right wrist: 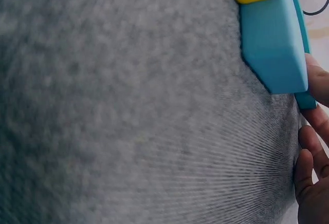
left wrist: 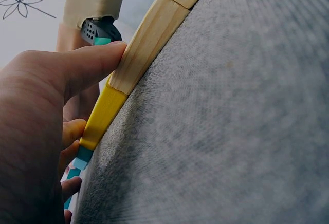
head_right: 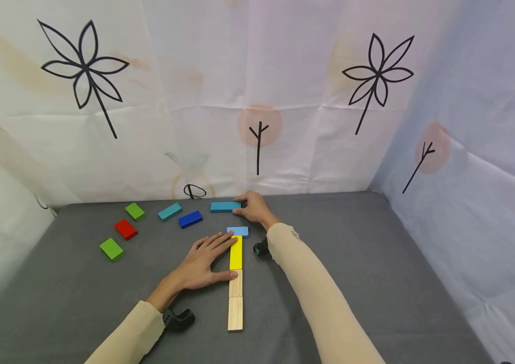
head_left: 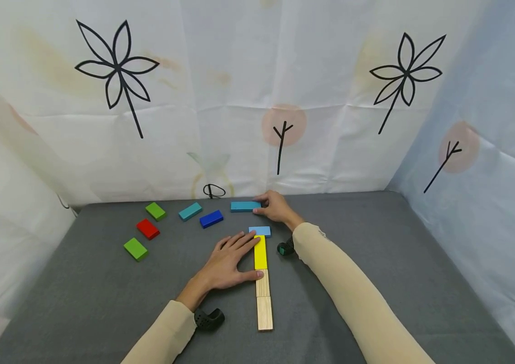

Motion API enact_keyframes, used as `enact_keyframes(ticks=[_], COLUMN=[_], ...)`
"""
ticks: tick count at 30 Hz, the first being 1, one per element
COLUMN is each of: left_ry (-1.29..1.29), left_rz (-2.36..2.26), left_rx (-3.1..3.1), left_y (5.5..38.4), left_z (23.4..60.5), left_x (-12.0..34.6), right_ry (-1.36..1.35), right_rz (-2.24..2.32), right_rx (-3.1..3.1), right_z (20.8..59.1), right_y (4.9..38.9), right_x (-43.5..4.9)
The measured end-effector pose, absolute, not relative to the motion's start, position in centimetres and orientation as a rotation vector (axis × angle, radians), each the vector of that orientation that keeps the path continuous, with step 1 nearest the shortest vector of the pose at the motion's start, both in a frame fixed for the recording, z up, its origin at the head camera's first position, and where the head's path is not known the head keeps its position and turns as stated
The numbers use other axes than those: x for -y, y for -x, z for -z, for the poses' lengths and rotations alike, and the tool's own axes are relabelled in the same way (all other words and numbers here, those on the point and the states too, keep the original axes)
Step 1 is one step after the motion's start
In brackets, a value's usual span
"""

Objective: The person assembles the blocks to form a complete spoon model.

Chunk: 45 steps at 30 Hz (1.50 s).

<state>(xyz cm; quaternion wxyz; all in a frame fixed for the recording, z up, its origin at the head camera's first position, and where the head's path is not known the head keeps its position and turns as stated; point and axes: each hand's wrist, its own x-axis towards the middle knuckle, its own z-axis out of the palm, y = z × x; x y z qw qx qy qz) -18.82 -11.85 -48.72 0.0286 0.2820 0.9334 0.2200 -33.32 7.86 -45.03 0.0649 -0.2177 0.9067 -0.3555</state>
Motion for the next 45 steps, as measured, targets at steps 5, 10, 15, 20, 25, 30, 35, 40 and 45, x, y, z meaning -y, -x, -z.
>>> enact_keyframes(ticks=[5,10,15,20,25,30,35,40,45], left_ry=[-0.866,-0.857,-0.861,-0.857,-0.867,-0.874,-0.873,-0.875,-0.879], left_rz=[-0.689,-0.696,-0.682,-0.676,-0.677,-0.679,-0.663,-0.676,-0.680], left_rx=[-2.876,-2.874,-2.877,-2.875,-2.875,-2.873,-2.879,-2.873,-2.879], left_y=[18.8,18.7,18.8,18.8,18.7,18.8,18.8,18.8,18.8], left_z=[48.6,48.4,48.5,48.6,48.5,48.6,48.7,48.7,48.7], left_x=[11.7,11.7,11.7,11.8,11.9,11.9,11.9,11.9,11.8], right_ry=[0.682,0.775,0.819,0.867,0.925,0.940,0.930,0.920,0.966], right_rz=[1.102,1.177,1.130,1.077,1.045,1.043,1.095,1.144,1.054], right_rx=[-2.736,-2.699,-2.668,-2.643,-2.621,-2.601,-2.590,-2.642,-2.702], right_z=[45.1,44.6,44.4,45.0,45.2,45.3,45.5,45.9,45.8], right_y=[33.2,32.7,31.7,30.5,29.8,29.5,29.0,28.0,26.3], right_x=[-8.4,-9.7,-11.3,-12.4,-13.0,-13.3,-13.5,-13.7,-13.8])
